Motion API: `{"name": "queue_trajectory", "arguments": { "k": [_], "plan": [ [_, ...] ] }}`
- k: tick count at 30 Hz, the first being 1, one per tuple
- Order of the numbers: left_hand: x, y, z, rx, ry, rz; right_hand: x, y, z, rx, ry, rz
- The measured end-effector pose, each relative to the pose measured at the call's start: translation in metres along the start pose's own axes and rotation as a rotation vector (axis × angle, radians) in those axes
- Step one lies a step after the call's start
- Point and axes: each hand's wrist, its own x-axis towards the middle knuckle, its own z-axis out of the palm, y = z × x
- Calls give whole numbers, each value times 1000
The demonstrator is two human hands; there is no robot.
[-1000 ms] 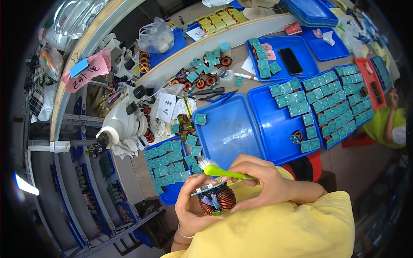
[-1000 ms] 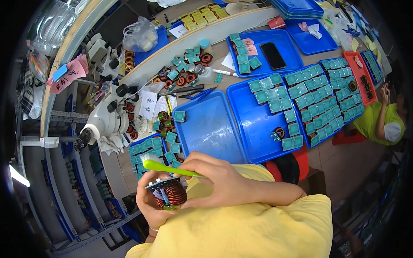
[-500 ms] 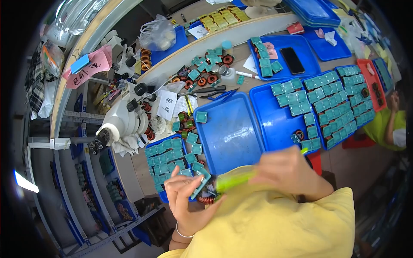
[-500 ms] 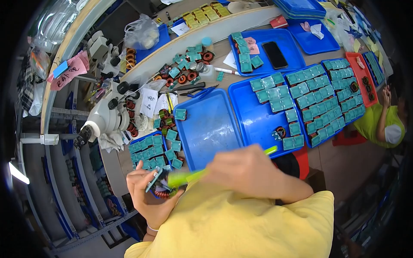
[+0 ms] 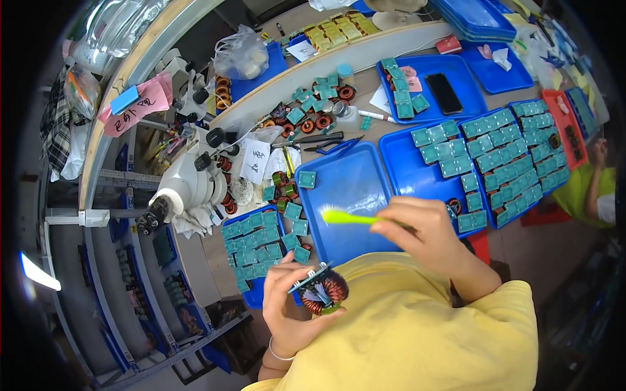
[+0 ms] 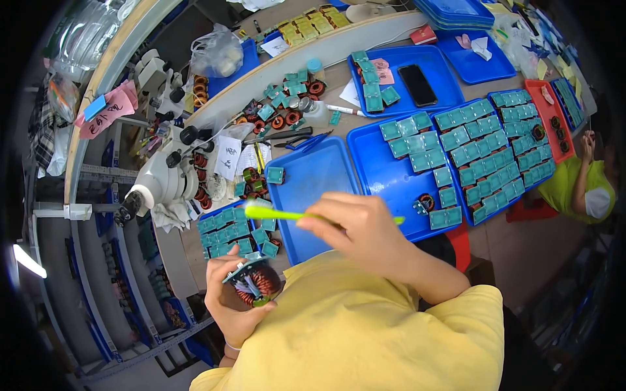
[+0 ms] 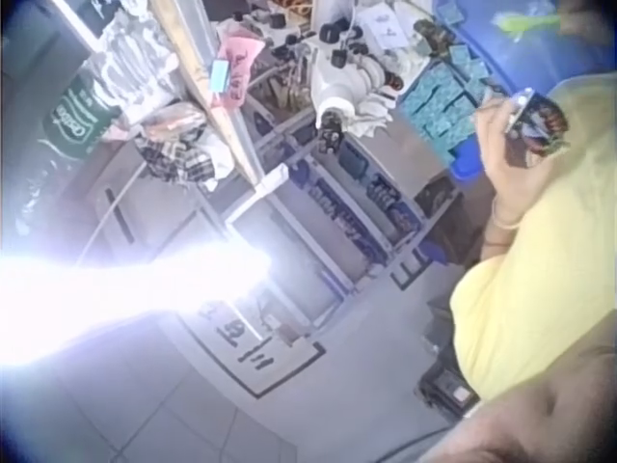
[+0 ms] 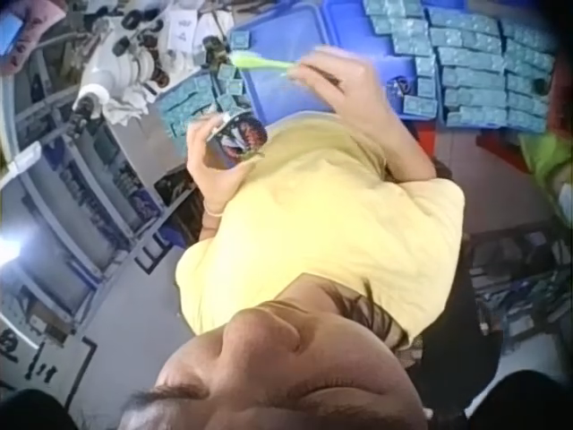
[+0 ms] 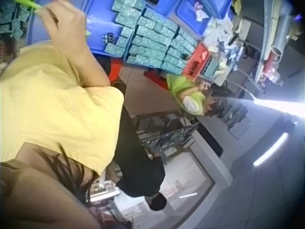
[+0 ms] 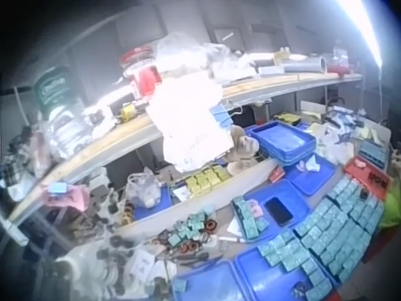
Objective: The recorder is using a small brush to clean dust or debris from copper coil components at a workbench.
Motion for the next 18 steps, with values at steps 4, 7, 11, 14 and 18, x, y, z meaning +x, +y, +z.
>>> {"name": "queue_trajectory", "arguments": {
  "k": [4,7,11,14,18],
  "plan": [
    [1,1,2,-177,-74,-35,-1,-13,8,494,-274,63],
    [0,3,3,-260,-66,-64,-6,-14,20,538,-374,59],
    [-1,4,3,-336,-74,-84,-9,-13,21,542,-338,23],
    [-1,7,5,-380,-81,-86,-12,-13,22,571,-316,10],
    [-1,6,4,-395,-90,-63,-11,-15,20,574,-307,-12]
  ]
}}
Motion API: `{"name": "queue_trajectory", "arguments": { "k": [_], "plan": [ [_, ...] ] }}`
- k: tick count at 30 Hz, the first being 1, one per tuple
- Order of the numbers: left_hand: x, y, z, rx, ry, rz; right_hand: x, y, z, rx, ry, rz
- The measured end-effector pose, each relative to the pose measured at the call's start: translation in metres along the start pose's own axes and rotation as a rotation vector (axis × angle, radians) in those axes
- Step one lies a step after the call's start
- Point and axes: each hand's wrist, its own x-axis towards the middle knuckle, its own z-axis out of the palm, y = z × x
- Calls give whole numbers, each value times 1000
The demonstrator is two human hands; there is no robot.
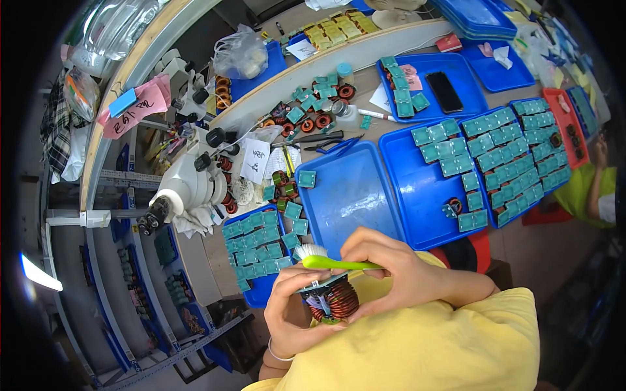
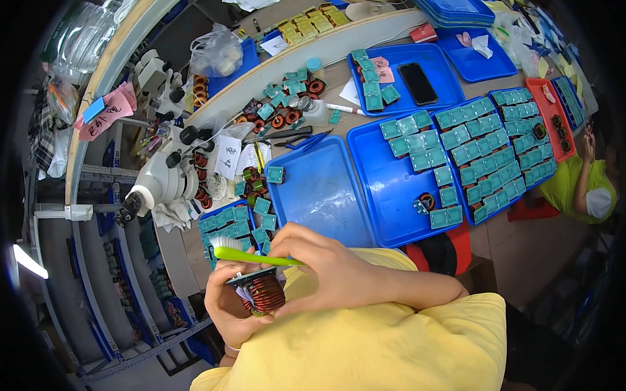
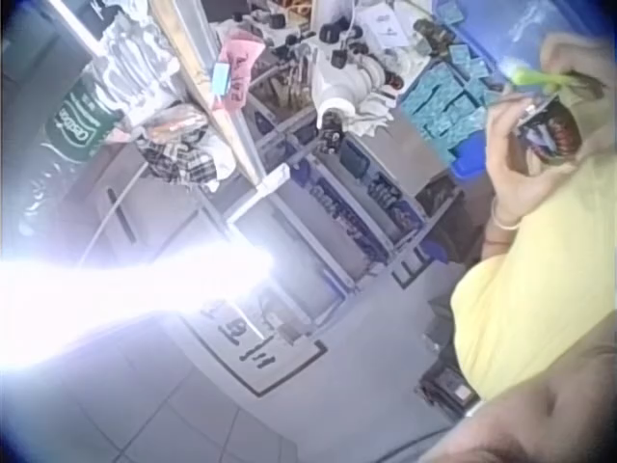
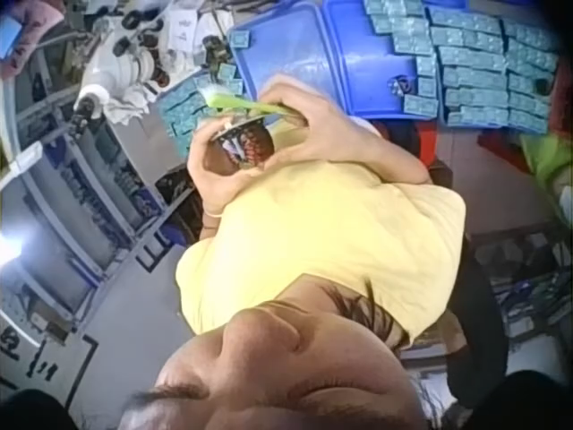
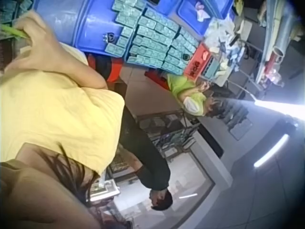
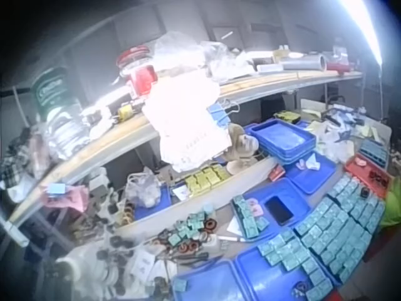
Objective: The recorder is using a small brush to clean dust or debris from copper coil components at a workbench.
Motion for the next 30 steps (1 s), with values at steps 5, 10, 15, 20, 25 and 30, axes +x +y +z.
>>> {"name": "queue_trajectory", "arguments": {
  "k": [5,10,15,20,25,30],
  "plan": [
    [-7,-1,0,-59,30,-45,0,1,1,17,-1,-26],
    [-6,0,-1,-111,42,-89,0,-1,1,42,10,-31],
    [-7,1,1,-129,24,-104,1,-7,-3,-24,25,-46],
    [-9,4,-1,-60,26,-146,3,-14,-3,-50,19,-48],
    [-9,2,-4,106,-66,-47,2,-13,-1,-123,33,-167],
    [-6,5,6,80,84,-67,5,-31,-20,-224,52,-100]
  ]
}}
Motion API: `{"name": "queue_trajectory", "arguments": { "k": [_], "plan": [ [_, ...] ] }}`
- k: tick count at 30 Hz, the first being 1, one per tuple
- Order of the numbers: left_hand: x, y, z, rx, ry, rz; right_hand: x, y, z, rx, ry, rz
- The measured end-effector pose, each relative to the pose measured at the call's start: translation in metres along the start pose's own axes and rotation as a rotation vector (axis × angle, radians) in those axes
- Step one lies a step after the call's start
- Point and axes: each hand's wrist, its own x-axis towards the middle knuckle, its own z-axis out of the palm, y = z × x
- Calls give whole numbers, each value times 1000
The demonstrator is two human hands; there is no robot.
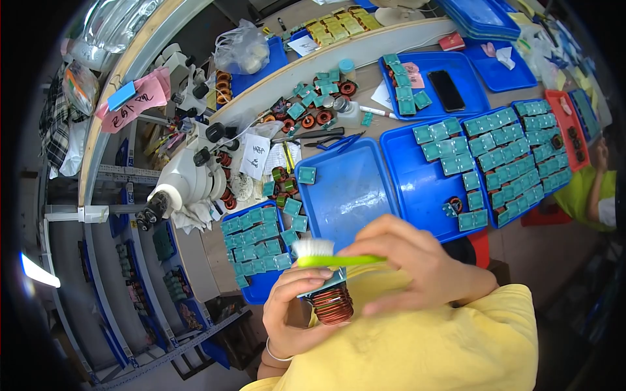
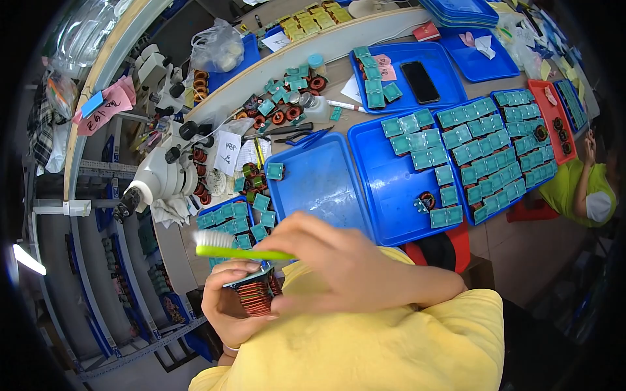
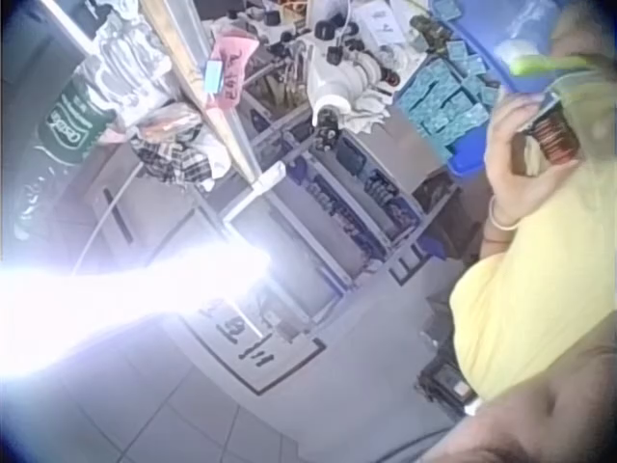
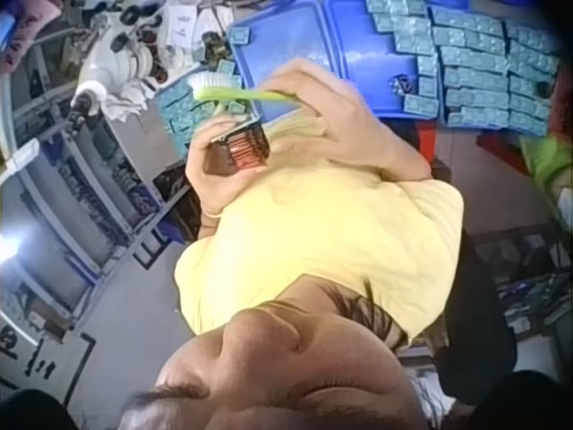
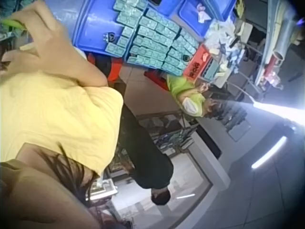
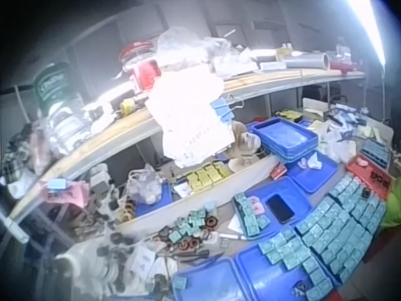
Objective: The recorder is using a small brush to clean dust or debris from copper coil components at a workbench.
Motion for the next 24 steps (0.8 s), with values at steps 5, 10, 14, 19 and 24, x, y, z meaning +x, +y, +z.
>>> {"name": "queue_trajectory", "arguments": {
  "k": [5,10,14,19,24],
  "plan": [
    [2,1,-3,5,-57,43,-9,6,-12,-49,92,9],
    [13,2,-3,205,-88,161,-13,-7,-12,-338,-88,-173],
    [10,-1,-5,483,41,338,-11,2,-21,-517,-219,-125],
    [11,-5,-1,451,18,269,-2,-1,-19,-550,-142,-8],
    [5,-14,-2,-219,-26,3,-16,30,-33,-433,-9,215]
  ]
}}
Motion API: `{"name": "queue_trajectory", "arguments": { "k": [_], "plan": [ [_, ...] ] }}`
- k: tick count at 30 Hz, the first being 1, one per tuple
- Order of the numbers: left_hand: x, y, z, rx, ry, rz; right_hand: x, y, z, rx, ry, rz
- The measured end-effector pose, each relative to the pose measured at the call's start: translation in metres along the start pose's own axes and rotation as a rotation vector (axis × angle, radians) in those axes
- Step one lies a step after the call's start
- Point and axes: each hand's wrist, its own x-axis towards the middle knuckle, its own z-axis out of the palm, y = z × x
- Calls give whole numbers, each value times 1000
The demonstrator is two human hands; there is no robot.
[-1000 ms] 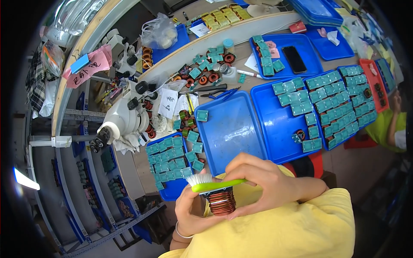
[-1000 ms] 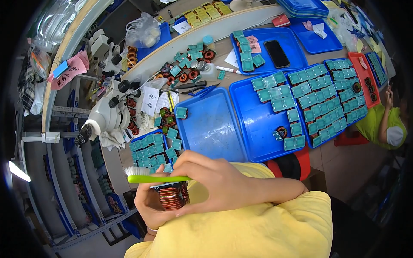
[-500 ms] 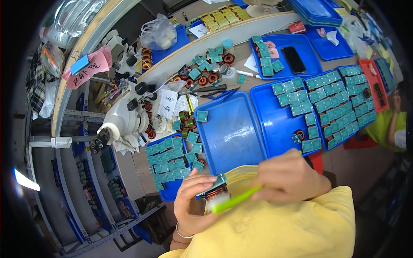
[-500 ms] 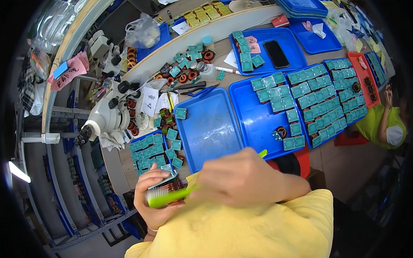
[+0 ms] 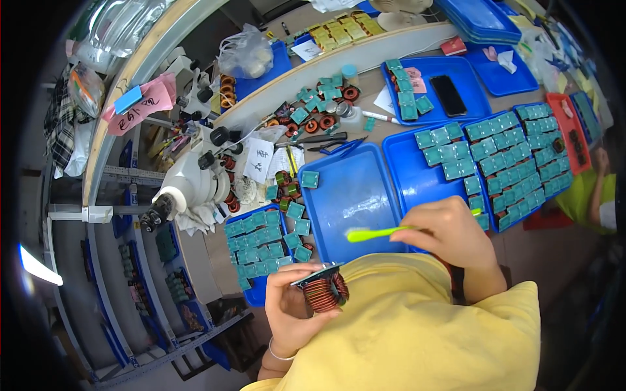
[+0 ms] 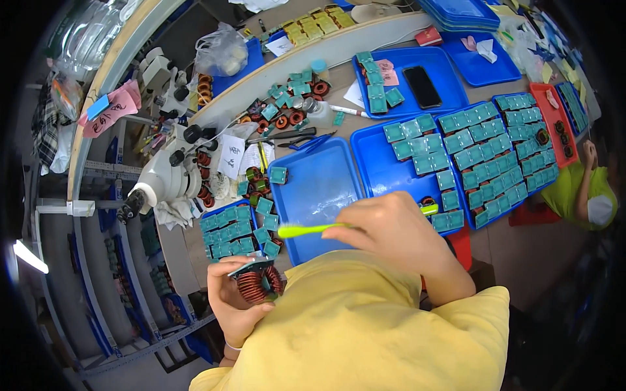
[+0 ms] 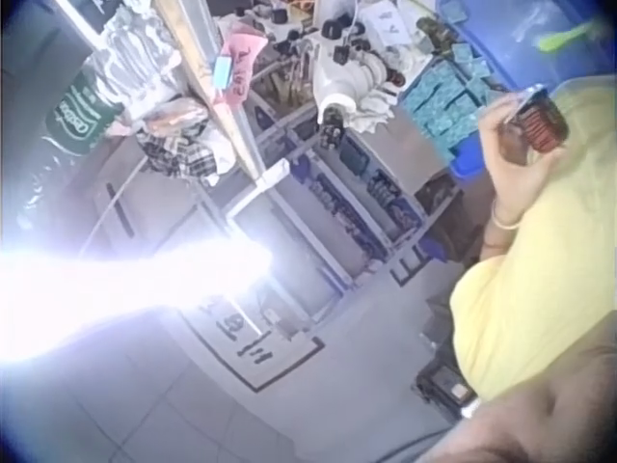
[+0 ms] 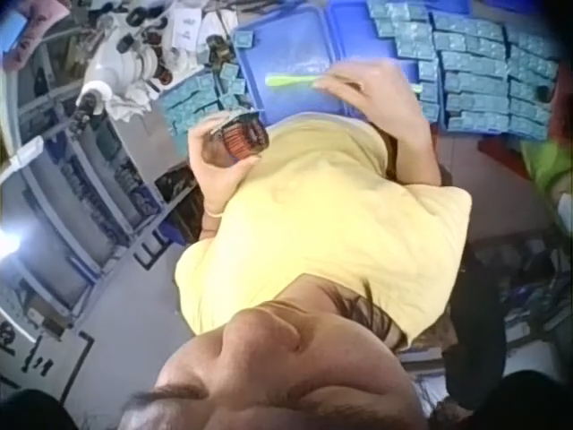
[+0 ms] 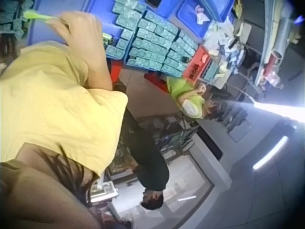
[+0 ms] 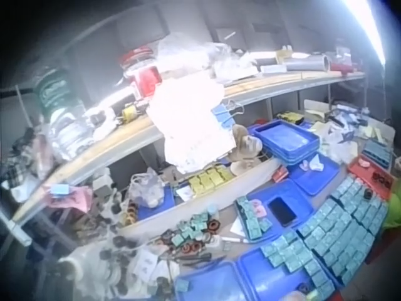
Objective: The recorder is using a small brush to clean dust or debris from copper coil components at a workbench.
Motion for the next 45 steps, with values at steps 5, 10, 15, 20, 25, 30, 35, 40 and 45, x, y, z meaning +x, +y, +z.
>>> {"name": "queue_trajectory", "arguments": {
  "k": [5,10,15,20,25,30,35,40,45],
  "plan": [
    [0,9,7,-218,16,-131,-5,-18,13,464,-74,23],
    [7,12,-1,204,-160,-6,-10,-26,19,331,-78,-166],
    [1,14,7,259,12,29,-8,-14,19,102,149,-16],
    [0,8,5,429,101,92,-9,-12,19,25,52,-264],
    [5,9,5,571,62,162,-9,-14,12,136,-13,-116],
    [-2,6,0,278,119,-9,1,-15,17,399,73,169],
    [-3,6,-1,84,38,-32,1,-19,49,627,-151,-40],
    [-6,9,2,-93,51,-73,0,-27,53,681,-177,-35],
    [-1,9,-1,8,-25,19,-2,-30,50,708,-130,-57]
  ]
}}
